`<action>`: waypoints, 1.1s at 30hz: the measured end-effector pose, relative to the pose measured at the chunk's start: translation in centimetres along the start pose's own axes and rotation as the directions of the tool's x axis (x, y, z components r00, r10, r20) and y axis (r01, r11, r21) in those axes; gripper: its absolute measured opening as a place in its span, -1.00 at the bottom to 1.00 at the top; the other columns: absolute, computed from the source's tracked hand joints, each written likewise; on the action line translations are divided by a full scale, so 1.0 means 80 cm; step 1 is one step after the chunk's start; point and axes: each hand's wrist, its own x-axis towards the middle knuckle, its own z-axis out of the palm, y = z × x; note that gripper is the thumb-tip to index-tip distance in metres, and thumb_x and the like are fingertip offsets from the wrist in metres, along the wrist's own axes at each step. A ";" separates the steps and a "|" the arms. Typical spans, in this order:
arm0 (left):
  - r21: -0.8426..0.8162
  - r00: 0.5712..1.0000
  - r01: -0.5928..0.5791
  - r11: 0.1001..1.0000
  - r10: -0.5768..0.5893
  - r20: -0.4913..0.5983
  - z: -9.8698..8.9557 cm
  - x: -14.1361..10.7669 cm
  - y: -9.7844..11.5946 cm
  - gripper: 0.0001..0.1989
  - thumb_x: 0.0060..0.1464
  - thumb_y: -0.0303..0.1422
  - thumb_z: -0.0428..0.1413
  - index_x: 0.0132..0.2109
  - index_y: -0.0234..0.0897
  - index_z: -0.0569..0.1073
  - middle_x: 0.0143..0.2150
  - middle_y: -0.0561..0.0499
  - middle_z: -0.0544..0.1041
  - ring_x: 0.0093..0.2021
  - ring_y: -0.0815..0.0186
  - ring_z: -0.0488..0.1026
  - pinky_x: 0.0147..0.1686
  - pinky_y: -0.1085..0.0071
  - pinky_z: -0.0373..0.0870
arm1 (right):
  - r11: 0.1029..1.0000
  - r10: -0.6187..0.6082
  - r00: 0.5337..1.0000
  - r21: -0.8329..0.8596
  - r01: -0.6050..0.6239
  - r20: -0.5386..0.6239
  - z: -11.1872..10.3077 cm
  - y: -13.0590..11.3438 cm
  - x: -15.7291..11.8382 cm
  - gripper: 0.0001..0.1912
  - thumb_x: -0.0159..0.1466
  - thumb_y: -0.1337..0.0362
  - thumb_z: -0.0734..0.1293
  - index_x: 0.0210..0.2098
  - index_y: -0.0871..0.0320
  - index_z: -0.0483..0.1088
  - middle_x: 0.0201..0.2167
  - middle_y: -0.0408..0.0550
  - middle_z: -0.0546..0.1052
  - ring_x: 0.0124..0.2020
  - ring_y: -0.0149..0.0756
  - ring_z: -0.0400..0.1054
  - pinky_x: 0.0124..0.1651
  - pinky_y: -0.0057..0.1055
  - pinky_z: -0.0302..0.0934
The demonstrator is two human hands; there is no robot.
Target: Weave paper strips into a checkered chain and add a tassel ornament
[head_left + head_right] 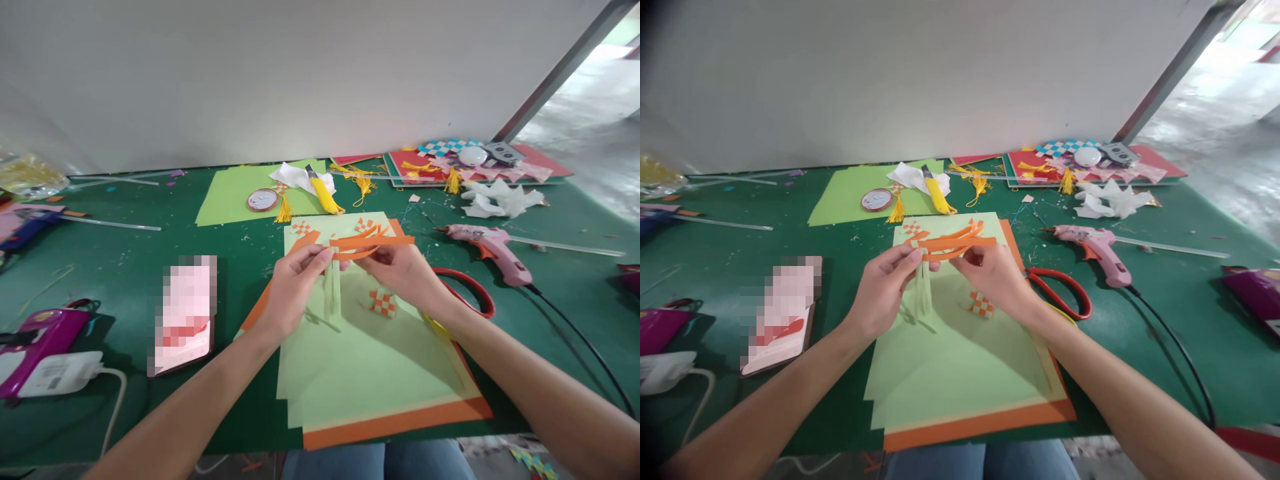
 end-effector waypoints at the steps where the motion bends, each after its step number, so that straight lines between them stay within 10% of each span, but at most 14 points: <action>1: -0.014 1.000 0.005 1.000 -0.004 0.020 0.000 0.000 0.000 -0.78 0.12 -0.18 0.18 -0.32 -0.25 0.48 -0.39 0.01 0.57 -0.25 0.26 0.53 -0.16 0.36 0.38 | 0.997 -0.033 0.998 0.064 0.036 -0.052 0.000 0.000 0.001 -0.83 0.21 0.22 0.33 -0.31 0.16 0.52 -0.39 -0.06 0.55 -0.40 -0.31 0.39 -0.39 -0.40 0.25; 8: -0.071 0.991 0.055 0.996 -0.046 0.124 0.001 -0.001 -0.001 -0.81 0.12 -0.20 0.18 -0.28 -0.24 0.50 -0.36 0.00 0.61 -0.28 0.28 0.55 -0.21 0.38 0.42 | 0.910 -0.242 0.966 0.323 0.259 -0.094 0.000 0.008 -0.003 -0.77 0.17 0.23 0.42 -0.15 0.05 0.50 -0.07 -0.01 0.46 -0.02 -0.16 0.37 0.03 -0.14 0.31; 16: 0.049 0.980 0.044 0.998 -0.053 0.190 0.001 -0.005 0.004 -0.74 0.15 -0.15 0.14 -0.33 -0.25 0.49 -0.38 0.01 0.60 -0.37 0.30 0.52 -0.35 0.39 0.38 | 0.837 -0.243 0.957 0.464 0.290 -0.160 -0.001 0.005 -0.002 -0.26 0.14 0.14 0.45 0.27 -0.14 0.17 -0.17 -0.09 0.45 -0.19 -0.28 0.41 -0.19 -0.33 0.41; 22: 0.004 0.974 0.046 0.999 -0.045 0.221 0.001 -0.006 0.004 -0.77 0.14 -0.17 0.16 -0.34 -0.25 0.46 -0.39 0.04 0.58 -0.35 0.30 0.53 -0.30 0.41 0.37 | 0.823 -0.244 0.969 0.535 0.190 0.031 -0.005 -0.002 -0.011 -0.54 0.18 0.14 0.43 0.08 -0.02 0.44 -0.42 -0.13 0.54 -0.45 -0.28 0.49 -0.32 -0.28 0.42; 28: 0.023 0.972 0.035 0.999 -0.039 0.230 0.001 -0.006 0.005 -0.77 0.15 -0.18 0.15 -0.34 -0.25 0.46 -0.41 0.06 0.57 -0.34 0.34 0.49 -0.28 0.44 0.33 | 0.802 -0.187 0.982 0.574 0.164 -0.020 -0.001 0.003 -0.016 -0.69 0.21 0.20 0.40 -0.04 0.02 0.53 -0.37 -0.12 0.55 -0.46 -0.30 0.50 -0.27 -0.26 0.45; 33: 0.082 0.975 0.007 0.997 -0.025 0.221 0.002 -0.006 0.010 -0.74 0.15 -0.18 0.15 -0.40 -0.25 0.46 -0.45 0.08 0.50 -0.47 0.42 0.33 -0.43 0.48 0.24 | 0.848 -0.177 0.981 0.493 0.194 -0.082 -0.001 -0.007 -0.018 -0.32 0.24 0.22 0.38 0.31 -0.10 0.14 -0.55 -0.24 0.43 -0.54 -0.33 0.45 -0.44 -0.35 0.38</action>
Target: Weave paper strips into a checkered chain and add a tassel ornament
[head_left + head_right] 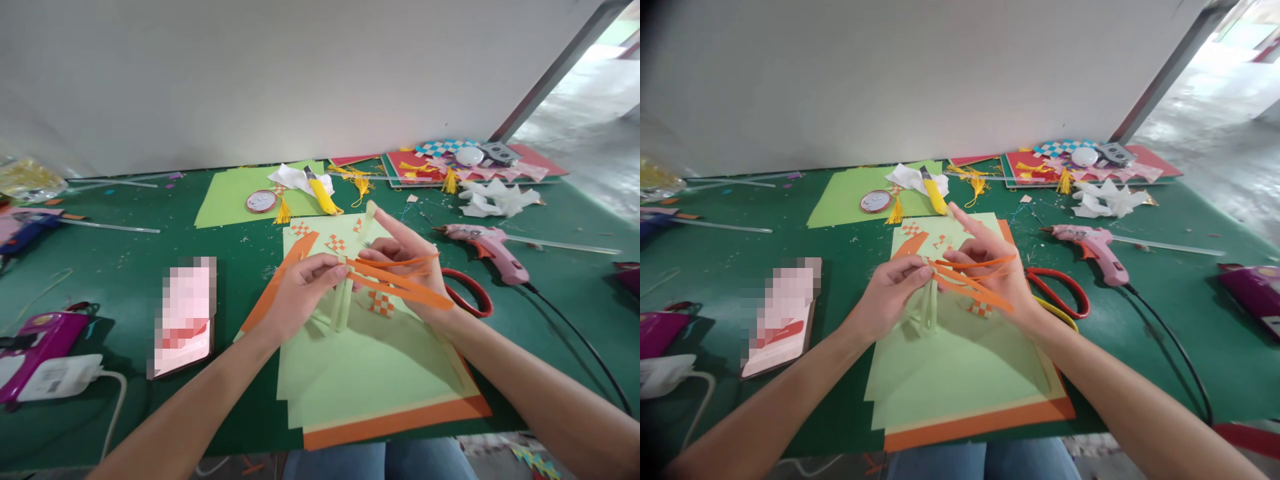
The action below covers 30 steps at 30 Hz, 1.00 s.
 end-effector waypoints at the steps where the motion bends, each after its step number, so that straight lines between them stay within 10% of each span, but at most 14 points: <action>1: 0.012 1.000 -0.001 1.000 0.001 0.003 0.000 0.000 0.000 -0.74 0.16 -0.18 0.14 -0.39 -0.25 0.47 -0.44 0.07 0.50 -0.47 0.42 0.32 -0.44 0.48 0.23 | 1.000 -0.003 1.000 -0.004 0.003 -0.009 0.001 -0.003 0.000 -0.27 0.24 0.22 0.38 0.34 -0.12 0.07 -0.56 -0.25 0.42 -0.55 -0.33 0.44 -0.44 -0.35 0.37; 5: 0.028 1.000 -0.013 1.000 0.013 0.025 0.000 0.000 0.000 -0.74 0.18 -0.19 0.13 -0.36 -0.26 0.50 -0.40 0.04 0.53 -0.42 0.39 0.35 -0.40 0.46 0.25 | 1.000 -0.023 1.000 -0.017 0.023 0.001 0.001 -0.006 -0.001 -0.23 0.24 0.28 0.38 0.34 -0.20 0.02 -0.54 -0.27 0.45 -0.53 -0.35 0.45 -0.39 -0.34 0.40; 10: 0.010 0.997 -0.033 0.999 0.032 0.064 -0.001 0.000 0.000 -0.77 0.19 -0.21 0.12 -0.32 -0.27 0.50 -0.37 0.04 0.56 -0.30 0.36 0.46 -0.27 0.47 0.30 | 0.999 -0.041 0.998 0.031 0.039 0.044 -0.002 0.002 -0.001 -0.77 0.15 0.27 0.45 -0.17 0.01 0.57 -0.34 -0.12 0.59 -0.45 -0.33 0.52 -0.36 -0.37 0.44; 20: 0.047 0.999 -0.025 0.999 0.026 -0.028 0.001 -0.002 -0.001 -0.81 0.17 -0.20 0.14 -0.27 -0.23 0.42 -0.43 0.07 0.58 -0.34 0.33 0.53 -0.28 0.44 0.35 | 0.994 -0.060 0.992 0.094 0.050 0.108 -0.004 0.009 -0.002 -0.77 0.11 0.18 0.48 -0.22 0.04 0.56 -0.30 -0.10 0.60 -0.38 -0.30 0.52 -0.29 -0.35 0.45; 30: 0.089 0.996 -0.001 0.996 0.009 -0.090 0.002 -0.005 -0.004 -0.78 0.14 -0.16 0.16 -0.23 -0.17 0.33 -0.47 0.12 0.50 -0.42 0.35 0.47 -0.43 0.46 0.25 | 0.956 -0.086 0.987 -0.266 0.121 0.139 -0.003 0.015 -0.007 -0.89 0.20 0.42 0.36 -0.32 0.08 0.50 -0.46 -0.19 0.53 -0.50 -0.45 0.36 -0.51 -0.55 0.22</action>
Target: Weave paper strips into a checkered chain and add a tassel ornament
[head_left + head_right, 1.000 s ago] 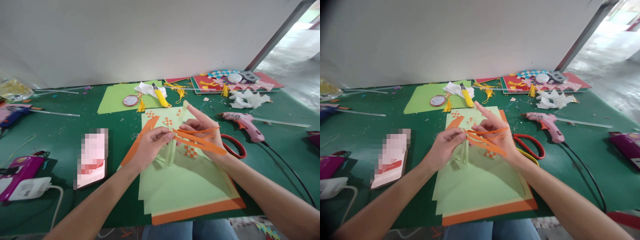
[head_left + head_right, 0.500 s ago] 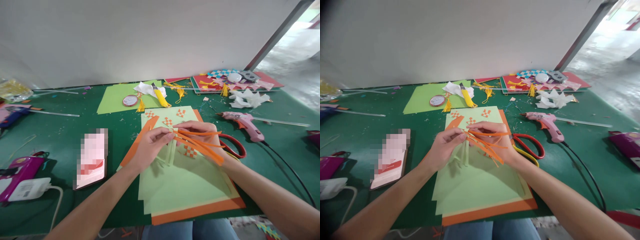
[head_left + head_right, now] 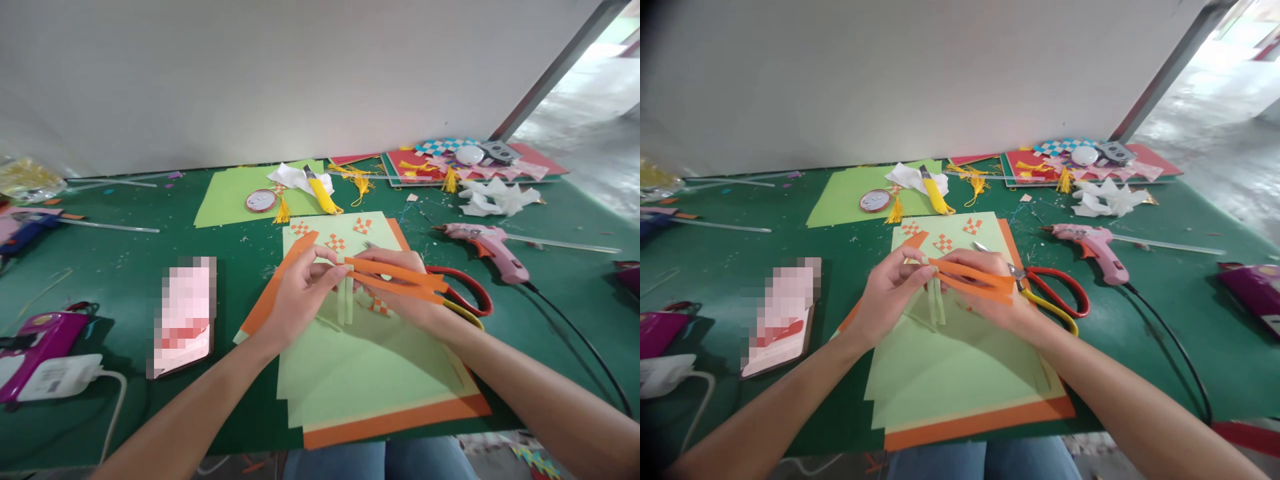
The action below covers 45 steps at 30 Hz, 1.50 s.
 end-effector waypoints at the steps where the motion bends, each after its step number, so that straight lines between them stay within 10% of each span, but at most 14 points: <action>1: 0.000 1.000 0.001 1.000 -0.001 -0.004 0.000 0.000 0.001 -0.77 0.14 -0.16 0.16 -0.23 -0.17 0.33 -0.47 0.11 0.50 -0.42 0.35 0.47 -0.42 0.46 0.26 | 1.000 0.002 1.000 -0.020 -0.002 -0.003 0.001 0.002 0.000 -0.87 0.20 0.44 0.35 -0.35 0.09 0.49 -0.45 -0.19 0.53 -0.49 -0.44 0.35 -0.52 -0.54 0.21; 32: 0.104 0.978 -0.152 0.983 0.165 -0.127 0.002 0.001 0.007 -0.82 0.19 -0.24 0.11 -0.31 -0.24 0.39 -0.33 0.06 0.44 -0.38 0.43 0.40 -0.38 0.53 0.39 | 0.967 0.062 0.996 -0.250 -0.046 0.058 0.006 -0.009 0.007 -0.79 0.25 0.09 0.34 -0.34 0.10 0.46 -0.46 -0.14 0.48 -0.42 -0.33 0.35 -0.33 -0.38 0.27; 45: 0.030 0.978 -0.165 0.986 0.167 -0.128 0.000 0.005 0.005 -0.80 0.17 -0.24 0.14 -0.36 -0.25 0.40 -0.40 0.10 0.41 -0.42 0.45 0.35 -0.38 0.54 0.36 | 0.969 0.246 0.965 -0.031 -0.245 0.093 0.014 -0.004 0.007 -0.68 0.28 0.04 0.30 -0.42 0.16 0.45 -0.69 -0.28 0.19 -0.68 -0.54 0.03 -0.67 -0.55 -0.02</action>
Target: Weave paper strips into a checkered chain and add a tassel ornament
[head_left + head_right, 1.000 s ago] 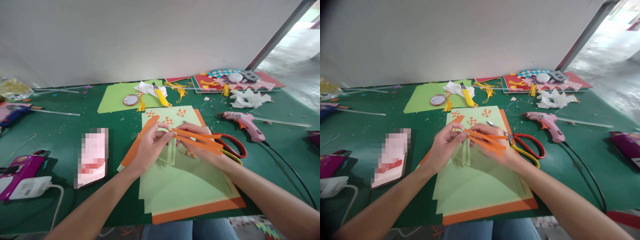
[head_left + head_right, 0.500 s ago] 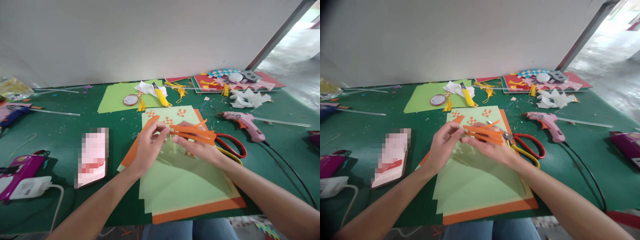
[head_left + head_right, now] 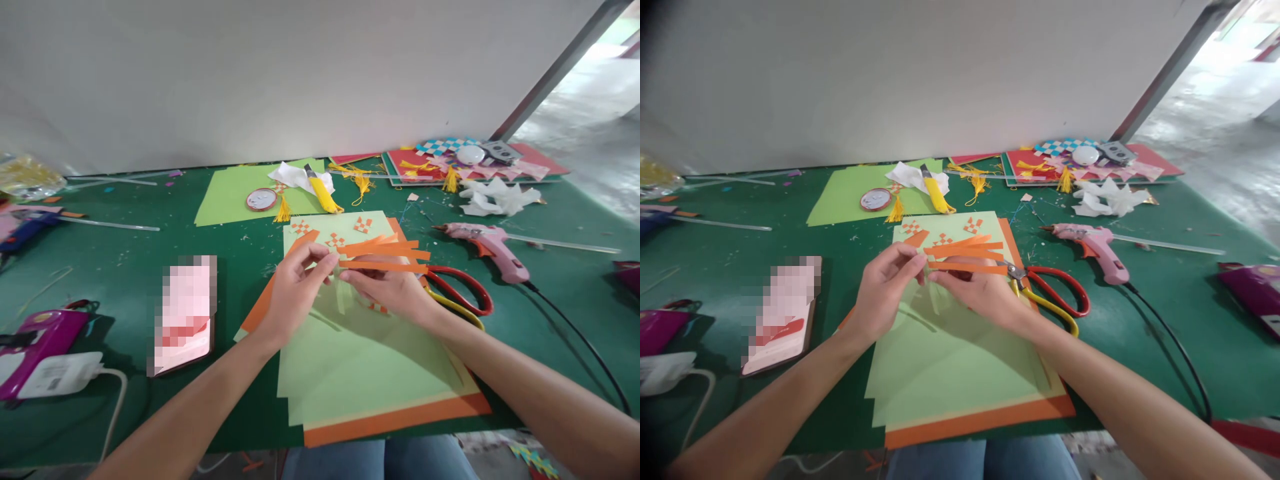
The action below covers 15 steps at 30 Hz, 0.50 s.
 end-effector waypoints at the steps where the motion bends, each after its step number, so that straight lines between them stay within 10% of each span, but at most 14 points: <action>1: -0.003 1.000 0.001 1.000 -0.001 -0.004 0.000 0.000 -0.001 -0.80 0.17 -0.25 0.14 -0.36 -0.25 0.40 -0.41 0.10 0.40 -0.42 0.45 0.35 -0.37 0.54 0.36 | 1.000 -0.002 1.000 0.006 0.002 0.005 0.000 0.001 0.000 -0.68 0.28 0.04 0.30 -0.42 0.16 0.45 -0.69 -0.28 0.19 -0.68 -0.54 0.02 -0.68 -0.55 -0.03; 15: -0.056 0.998 0.054 0.997 -0.054 -0.012 0.001 0.001 -0.005 -0.82 0.13 -0.21 0.17 -0.31 -0.23 0.47 -0.35 0.06 0.46 -0.46 0.43 0.31 -0.43 0.49 0.31 | 0.983 0.049 0.997 0.172 -0.058 0.060 -0.005 0.004 0.002 -0.63 0.21 0.08 0.36 -0.60 0.18 0.36 -0.71 -0.26 0.26 -0.69 -0.55 0.05 -0.66 -0.53 -0.09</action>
